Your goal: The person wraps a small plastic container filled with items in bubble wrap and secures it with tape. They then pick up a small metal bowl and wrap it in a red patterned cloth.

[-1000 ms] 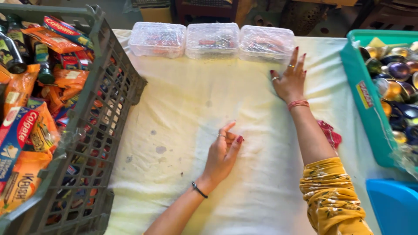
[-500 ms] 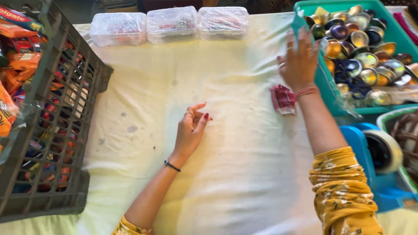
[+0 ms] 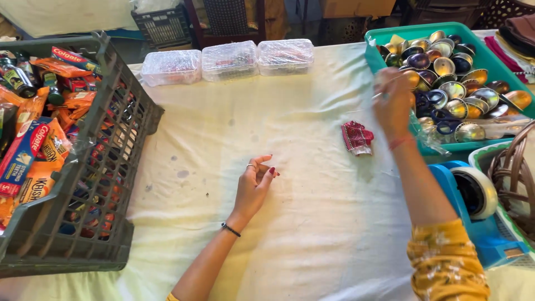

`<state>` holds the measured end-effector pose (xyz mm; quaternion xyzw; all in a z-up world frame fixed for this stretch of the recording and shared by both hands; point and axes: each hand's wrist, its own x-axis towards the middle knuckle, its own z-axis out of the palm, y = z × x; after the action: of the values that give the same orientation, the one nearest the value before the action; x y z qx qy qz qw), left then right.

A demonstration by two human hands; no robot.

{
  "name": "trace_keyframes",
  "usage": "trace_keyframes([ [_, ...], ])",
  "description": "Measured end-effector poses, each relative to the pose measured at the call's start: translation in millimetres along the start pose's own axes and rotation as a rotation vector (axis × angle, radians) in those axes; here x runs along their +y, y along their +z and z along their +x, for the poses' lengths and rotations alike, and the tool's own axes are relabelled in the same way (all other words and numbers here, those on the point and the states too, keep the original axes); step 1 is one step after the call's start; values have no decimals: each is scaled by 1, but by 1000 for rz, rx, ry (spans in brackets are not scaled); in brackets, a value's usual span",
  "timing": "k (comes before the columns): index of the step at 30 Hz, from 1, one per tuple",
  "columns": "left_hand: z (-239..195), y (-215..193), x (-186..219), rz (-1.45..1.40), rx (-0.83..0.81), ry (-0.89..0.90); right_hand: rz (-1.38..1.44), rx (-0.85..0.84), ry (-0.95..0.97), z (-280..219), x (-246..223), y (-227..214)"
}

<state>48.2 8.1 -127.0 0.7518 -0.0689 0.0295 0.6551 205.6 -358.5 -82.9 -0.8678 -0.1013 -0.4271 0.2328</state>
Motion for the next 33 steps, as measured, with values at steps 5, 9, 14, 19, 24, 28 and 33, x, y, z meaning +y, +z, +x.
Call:
trace_keyframes([
  [5, -6, 2, -2, 35, 14, 31, 441, -611, 227, -66, -114, 4],
  [9, -7, 1, 1, 105, 35, 90, 691, -651, -67, -101, -148, 2],
  [14, -15, 5, -6, 228, 70, 249, 368, -640, -489, -106, -164, -10],
  [19, -33, 0, 42, 583, -119, 574, -417, -348, -318, -86, -138, -28],
  [24, -50, 24, 22, 678, -341, 820, -470, -229, -191, -105, -44, -12],
  [28, -29, 41, -40, 1004, -237, 735, -258, -351, -86, -111, -35, -3],
  [33, -20, 1, 23, 996, -126, 615, 370, -491, 115, -98, -126, -27],
])
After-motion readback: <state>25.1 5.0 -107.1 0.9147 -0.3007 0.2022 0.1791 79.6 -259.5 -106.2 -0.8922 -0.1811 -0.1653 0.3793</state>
